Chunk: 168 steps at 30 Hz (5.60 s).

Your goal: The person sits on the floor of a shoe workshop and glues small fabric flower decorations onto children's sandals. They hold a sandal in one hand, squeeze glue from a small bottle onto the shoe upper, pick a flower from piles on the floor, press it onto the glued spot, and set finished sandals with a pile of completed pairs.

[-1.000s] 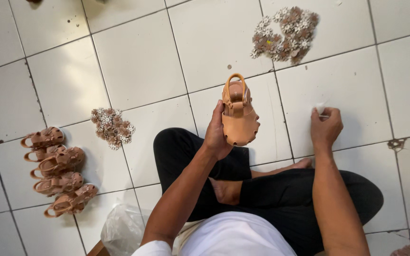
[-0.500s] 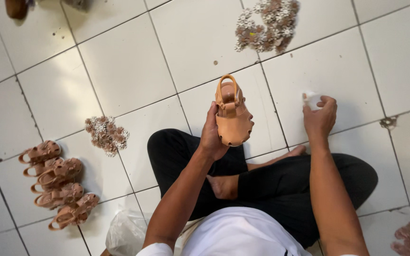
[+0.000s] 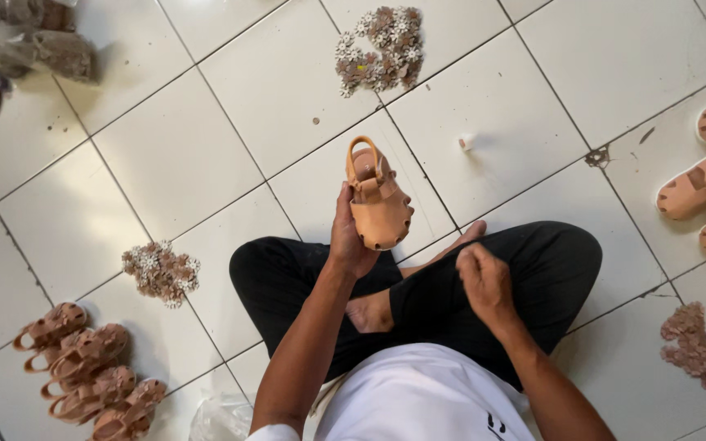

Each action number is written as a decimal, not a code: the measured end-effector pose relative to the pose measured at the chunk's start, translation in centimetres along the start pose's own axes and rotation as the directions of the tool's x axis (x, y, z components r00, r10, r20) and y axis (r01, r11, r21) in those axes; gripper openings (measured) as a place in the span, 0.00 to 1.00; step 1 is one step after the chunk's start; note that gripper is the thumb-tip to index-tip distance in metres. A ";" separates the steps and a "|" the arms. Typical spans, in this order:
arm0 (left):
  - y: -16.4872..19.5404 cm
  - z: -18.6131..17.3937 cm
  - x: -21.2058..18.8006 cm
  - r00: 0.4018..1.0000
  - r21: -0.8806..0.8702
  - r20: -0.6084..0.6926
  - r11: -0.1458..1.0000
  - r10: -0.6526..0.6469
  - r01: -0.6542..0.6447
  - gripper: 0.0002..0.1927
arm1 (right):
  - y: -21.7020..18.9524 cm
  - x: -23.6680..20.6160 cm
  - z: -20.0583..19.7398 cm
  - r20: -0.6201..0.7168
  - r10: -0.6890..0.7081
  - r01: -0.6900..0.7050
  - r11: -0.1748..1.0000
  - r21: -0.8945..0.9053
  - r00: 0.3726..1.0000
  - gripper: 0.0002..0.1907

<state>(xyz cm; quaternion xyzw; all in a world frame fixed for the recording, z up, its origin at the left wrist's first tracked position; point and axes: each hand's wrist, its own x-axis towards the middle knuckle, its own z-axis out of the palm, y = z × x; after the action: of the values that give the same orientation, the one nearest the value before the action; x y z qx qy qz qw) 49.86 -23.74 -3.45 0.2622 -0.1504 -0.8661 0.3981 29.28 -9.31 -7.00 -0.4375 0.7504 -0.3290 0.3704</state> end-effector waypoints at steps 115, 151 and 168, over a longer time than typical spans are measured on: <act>-14.9 10.0 3.4 0.946 0.205 -0.030 0.924 -0.323 0.323 0.35 | 0.5 -5.9 -15.7 -0.136 0.097 0.029 0.699 0.715 0.986 0.07; -10.9 5.2 -0.1 0.993 0.280 -0.119 0.960 0.002 0.032 0.38 | -8.1 -4.5 -6.1 -0.182 -0.056 0.114 0.937 0.329 0.982 0.07; -7.0 6.9 -0.5 0.908 0.362 -0.016 0.844 -0.418 0.395 0.40 | -7.9 -3.0 -10.0 0.080 -0.244 0.181 0.870 0.458 0.967 0.22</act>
<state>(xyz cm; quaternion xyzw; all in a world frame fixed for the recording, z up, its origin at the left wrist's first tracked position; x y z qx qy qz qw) 41.89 -18.58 -0.94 0.3282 -0.2590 -0.8965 0.1463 25.15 -8.09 5.39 -0.4419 0.5750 -0.5010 0.4724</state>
